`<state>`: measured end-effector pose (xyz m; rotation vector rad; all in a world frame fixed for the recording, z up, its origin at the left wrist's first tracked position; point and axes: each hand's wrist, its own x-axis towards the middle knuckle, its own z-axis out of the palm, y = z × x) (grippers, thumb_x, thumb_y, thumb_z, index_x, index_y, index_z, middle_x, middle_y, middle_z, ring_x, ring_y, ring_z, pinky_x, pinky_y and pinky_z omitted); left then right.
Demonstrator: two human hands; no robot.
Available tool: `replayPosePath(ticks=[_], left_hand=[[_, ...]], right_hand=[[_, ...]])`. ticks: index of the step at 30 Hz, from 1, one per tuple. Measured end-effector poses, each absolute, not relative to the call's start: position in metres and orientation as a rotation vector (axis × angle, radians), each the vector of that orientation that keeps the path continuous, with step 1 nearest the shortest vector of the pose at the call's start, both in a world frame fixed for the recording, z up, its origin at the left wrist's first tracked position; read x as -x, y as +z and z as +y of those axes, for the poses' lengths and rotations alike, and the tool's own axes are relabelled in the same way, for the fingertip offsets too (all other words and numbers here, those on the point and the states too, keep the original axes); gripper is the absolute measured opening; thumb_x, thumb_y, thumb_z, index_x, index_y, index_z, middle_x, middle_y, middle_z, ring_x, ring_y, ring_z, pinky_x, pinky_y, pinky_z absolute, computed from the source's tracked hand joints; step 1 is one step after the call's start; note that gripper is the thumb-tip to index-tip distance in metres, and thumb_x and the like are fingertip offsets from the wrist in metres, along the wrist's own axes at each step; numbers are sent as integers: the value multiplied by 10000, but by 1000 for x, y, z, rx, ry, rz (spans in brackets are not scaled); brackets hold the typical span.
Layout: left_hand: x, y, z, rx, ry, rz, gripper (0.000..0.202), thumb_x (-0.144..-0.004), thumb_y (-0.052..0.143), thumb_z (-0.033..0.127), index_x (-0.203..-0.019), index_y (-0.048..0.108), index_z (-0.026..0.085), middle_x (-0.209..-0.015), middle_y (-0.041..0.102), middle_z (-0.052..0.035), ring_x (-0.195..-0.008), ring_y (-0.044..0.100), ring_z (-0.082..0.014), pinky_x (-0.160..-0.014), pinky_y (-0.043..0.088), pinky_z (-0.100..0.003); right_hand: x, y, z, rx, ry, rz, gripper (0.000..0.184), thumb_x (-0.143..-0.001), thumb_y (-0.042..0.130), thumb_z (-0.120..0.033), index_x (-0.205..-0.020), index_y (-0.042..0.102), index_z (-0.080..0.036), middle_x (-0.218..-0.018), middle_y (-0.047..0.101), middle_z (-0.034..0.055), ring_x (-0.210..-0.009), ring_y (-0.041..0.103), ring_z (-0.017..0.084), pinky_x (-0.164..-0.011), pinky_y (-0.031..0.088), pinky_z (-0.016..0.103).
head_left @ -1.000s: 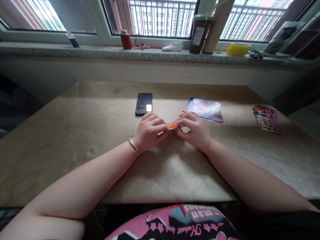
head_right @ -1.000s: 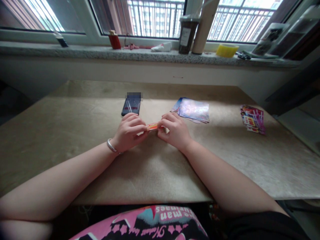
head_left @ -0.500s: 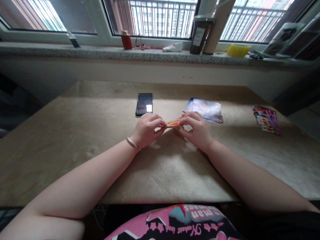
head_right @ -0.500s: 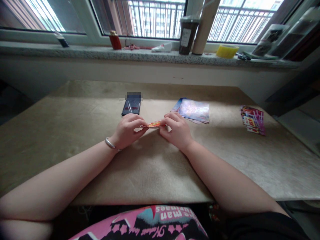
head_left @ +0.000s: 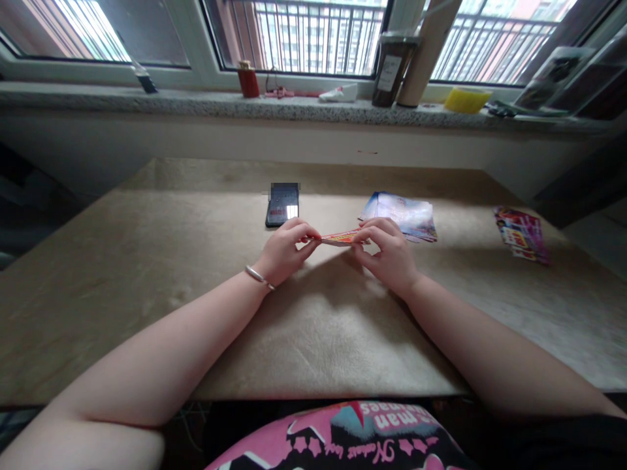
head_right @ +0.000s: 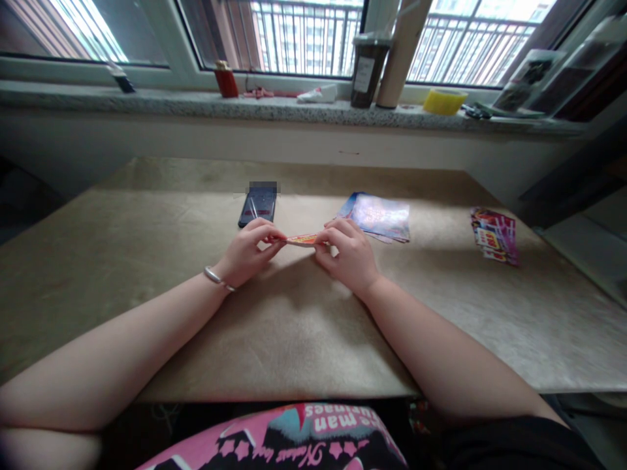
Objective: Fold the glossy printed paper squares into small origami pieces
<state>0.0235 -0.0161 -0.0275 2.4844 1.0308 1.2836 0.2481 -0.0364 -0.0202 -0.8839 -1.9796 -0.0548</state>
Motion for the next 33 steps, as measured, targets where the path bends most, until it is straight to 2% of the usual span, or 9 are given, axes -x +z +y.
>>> replayPosePath(ticks=[6,11,19,23,28,33], left_hand=[[-22,-25,-17,-2320,1429,952,68,-857,585,189,-857,653,180,-904,547,-35,-834,544,-106,-620,533,-179],[-22,-27,-18,-2256,1505,994,86,-859,585,175,-888,659,205,-982,513,-37,-945,540,-123,-703,572,-221],[-25,-27,-20,-2242,1435,924,94,-843,593,167,-918,640,198,-1052,500,-53,-1003,539,-139,-707,587,-231],[-25,-23,-23,-2281,1371,870,104,-845,583,167,-926,644,188,-1059,504,-61,-973,544,-132,-699,575,-221],[-27,-22,-24,-2322,1325,860,89,-834,607,186,-905,658,169,-1031,531,-69,-856,558,-108,-581,527,-163],[-27,-25,-21,-2409,1309,764,95,-844,570,146,-878,657,164,-918,597,-44,-805,575,-98,-623,527,-187]], right_hand=[[-249,-18,-37,833,-93,-2005,79,-784,609,-155,-785,599,-233,-847,611,38,-888,593,202,-817,487,387],[-250,-22,-34,869,-96,-2070,32,-821,609,-208,-805,623,-231,-863,627,40,-849,585,193,-784,484,374],[-251,-29,-30,904,49,-2149,22,-814,622,-214,-801,634,-227,-936,637,51,-881,581,190,-806,494,374],[-250,-30,-30,903,92,-2190,32,-817,617,-215,-799,640,-229,-940,640,49,-894,587,191,-821,493,378],[-248,-31,-31,915,140,-2188,20,-803,640,-214,-788,645,-227,-944,640,49,-899,589,189,-825,501,374],[-246,-31,-30,915,195,-2152,24,-808,633,-216,-791,632,-233,-935,624,43,-899,589,184,-806,517,369]])
